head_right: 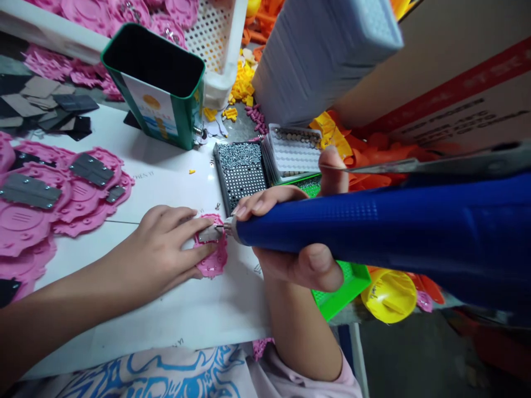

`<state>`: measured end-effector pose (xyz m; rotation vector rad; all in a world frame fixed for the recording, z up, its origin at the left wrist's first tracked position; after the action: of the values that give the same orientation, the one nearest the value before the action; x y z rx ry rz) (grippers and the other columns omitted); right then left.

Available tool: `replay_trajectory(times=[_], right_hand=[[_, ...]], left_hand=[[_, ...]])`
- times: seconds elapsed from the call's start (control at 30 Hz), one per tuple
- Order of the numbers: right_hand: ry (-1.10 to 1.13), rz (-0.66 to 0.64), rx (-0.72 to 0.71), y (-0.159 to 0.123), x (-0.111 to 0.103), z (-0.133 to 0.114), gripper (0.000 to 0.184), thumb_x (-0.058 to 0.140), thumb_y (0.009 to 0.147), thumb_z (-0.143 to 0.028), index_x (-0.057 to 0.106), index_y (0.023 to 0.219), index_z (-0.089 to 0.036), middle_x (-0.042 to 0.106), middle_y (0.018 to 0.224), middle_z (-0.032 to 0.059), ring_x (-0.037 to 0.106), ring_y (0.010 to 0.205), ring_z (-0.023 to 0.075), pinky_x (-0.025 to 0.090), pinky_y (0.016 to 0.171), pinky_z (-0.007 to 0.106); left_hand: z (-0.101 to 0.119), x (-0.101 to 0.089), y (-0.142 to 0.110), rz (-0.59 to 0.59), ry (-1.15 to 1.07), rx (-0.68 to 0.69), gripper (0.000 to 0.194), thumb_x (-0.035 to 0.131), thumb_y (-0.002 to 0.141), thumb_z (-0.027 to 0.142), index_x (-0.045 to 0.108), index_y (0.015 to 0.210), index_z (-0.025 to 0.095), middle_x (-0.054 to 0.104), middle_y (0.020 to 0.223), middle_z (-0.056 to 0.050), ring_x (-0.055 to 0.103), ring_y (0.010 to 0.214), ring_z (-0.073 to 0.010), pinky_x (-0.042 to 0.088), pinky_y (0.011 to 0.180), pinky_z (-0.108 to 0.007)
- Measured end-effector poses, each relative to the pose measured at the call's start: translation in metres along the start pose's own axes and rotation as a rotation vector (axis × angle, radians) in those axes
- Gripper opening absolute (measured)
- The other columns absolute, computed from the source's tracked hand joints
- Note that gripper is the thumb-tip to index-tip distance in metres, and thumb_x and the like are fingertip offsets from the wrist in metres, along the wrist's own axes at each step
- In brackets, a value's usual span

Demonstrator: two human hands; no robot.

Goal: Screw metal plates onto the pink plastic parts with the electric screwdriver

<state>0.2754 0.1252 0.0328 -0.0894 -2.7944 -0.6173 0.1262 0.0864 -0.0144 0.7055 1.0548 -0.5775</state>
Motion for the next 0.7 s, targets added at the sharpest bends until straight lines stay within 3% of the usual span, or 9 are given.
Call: replay_trajectory(times=[0.13, 0.23, 0.3, 0.4, 0.5, 0.6, 0.7], right_hand=[[-0.004, -0.075, -0.015, -0.003, 0.002, 0.002, 0.022, 0.061, 0.076, -0.049, 0.068, 0.091, -0.034, 0.06, 0.07, -0.0013, 0.059, 0.057, 0.0176, 0.053, 0.059, 0.04], [-0.086, -0.126, -0.002, -0.007, 0.003, 0.007, 0.032, 0.063, 0.073, -0.061, 0.066, 0.084, -0.031, 0.056, 0.07, -0.0007, 0.058, 0.057, 0.0187, 0.053, 0.059, 0.043], [-0.095, -0.145, 0.021, -0.009, 0.005, 0.01, 0.036, 0.065, 0.071, -0.063, 0.065, 0.084, -0.03, 0.056, 0.072, 0.0001, 0.057, 0.057, 0.0193, 0.052, 0.059, 0.044], [-0.006, -0.166, 0.002, -0.011, 0.009, 0.005, 0.03, 0.068, 0.074, -0.049, 0.064, 0.097, -0.03, 0.06, 0.077, 0.0003, 0.059, 0.062, 0.0192, 0.052, 0.062, 0.042], [0.001, -0.189, 0.034, -0.009, 0.012, 0.002, 0.038, 0.071, 0.073, -0.045, 0.061, 0.107, -0.031, 0.061, 0.077, -0.0002, 0.061, 0.065, 0.0195, 0.052, 0.065, 0.04], [-0.065, -0.23, 0.1, -0.007, 0.015, 0.006, 0.031, 0.07, 0.072, -0.05, 0.066, 0.092, -0.027, 0.06, 0.074, 0.0007, 0.061, 0.064, 0.0195, 0.052, 0.064, 0.04], [-0.028, -0.223, 0.008, -0.003, 0.014, 0.005, 0.025, 0.068, 0.074, -0.048, 0.068, 0.085, -0.027, 0.059, 0.071, 0.0001, 0.06, 0.06, 0.0178, 0.053, 0.059, 0.037]], left_hand=[[0.0, 0.001, 0.0, 0.008, 0.003, 0.003, 0.018, 0.081, 0.076, 0.036, 0.074, 0.084, 0.022, 0.067, 0.12, -0.01, 0.054, 0.108, -0.0333, 0.04, 0.084, -0.046], [-0.001, 0.002, 0.0, 0.021, -0.002, 0.002, 0.019, 0.081, 0.077, 0.04, 0.075, 0.081, 0.023, 0.068, 0.12, -0.009, 0.054, 0.108, -0.0328, 0.04, 0.084, -0.046], [0.0, 0.003, -0.001, 0.025, -0.012, -0.004, 0.017, 0.08, 0.078, 0.04, 0.075, 0.078, 0.024, 0.068, 0.119, -0.009, 0.055, 0.108, -0.0324, 0.04, 0.083, -0.046], [0.0, 0.005, 0.0, 0.017, -0.016, -0.017, 0.013, 0.079, 0.079, 0.036, 0.075, 0.076, 0.024, 0.068, 0.12, -0.009, 0.055, 0.108, -0.0328, 0.04, 0.083, -0.047], [0.001, 0.006, 0.001, 0.019, -0.015, -0.029, 0.009, 0.08, 0.077, 0.034, 0.076, 0.076, 0.025, 0.068, 0.12, -0.007, 0.055, 0.106, -0.0333, 0.04, 0.083, -0.048], [0.001, 0.006, 0.002, 0.024, -0.002, -0.048, 0.015, 0.084, 0.072, 0.038, 0.076, 0.075, 0.025, 0.07, 0.116, -0.007, 0.056, 0.104, -0.0341, 0.04, 0.083, -0.048], [0.001, 0.006, 0.001, 0.036, 0.021, -0.051, 0.019, 0.086, 0.069, 0.04, 0.076, 0.076, 0.025, 0.07, 0.117, -0.006, 0.056, 0.104, -0.0341, 0.041, 0.084, -0.048]])
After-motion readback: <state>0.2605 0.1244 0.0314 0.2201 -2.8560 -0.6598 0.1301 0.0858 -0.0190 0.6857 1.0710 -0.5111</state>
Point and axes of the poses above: each hand's wrist, its own y-axis towards the middle knuckle, its own x-axis out of the palm, z = x × y, the point moved 6 cm from there along y, towards the middle knuckle
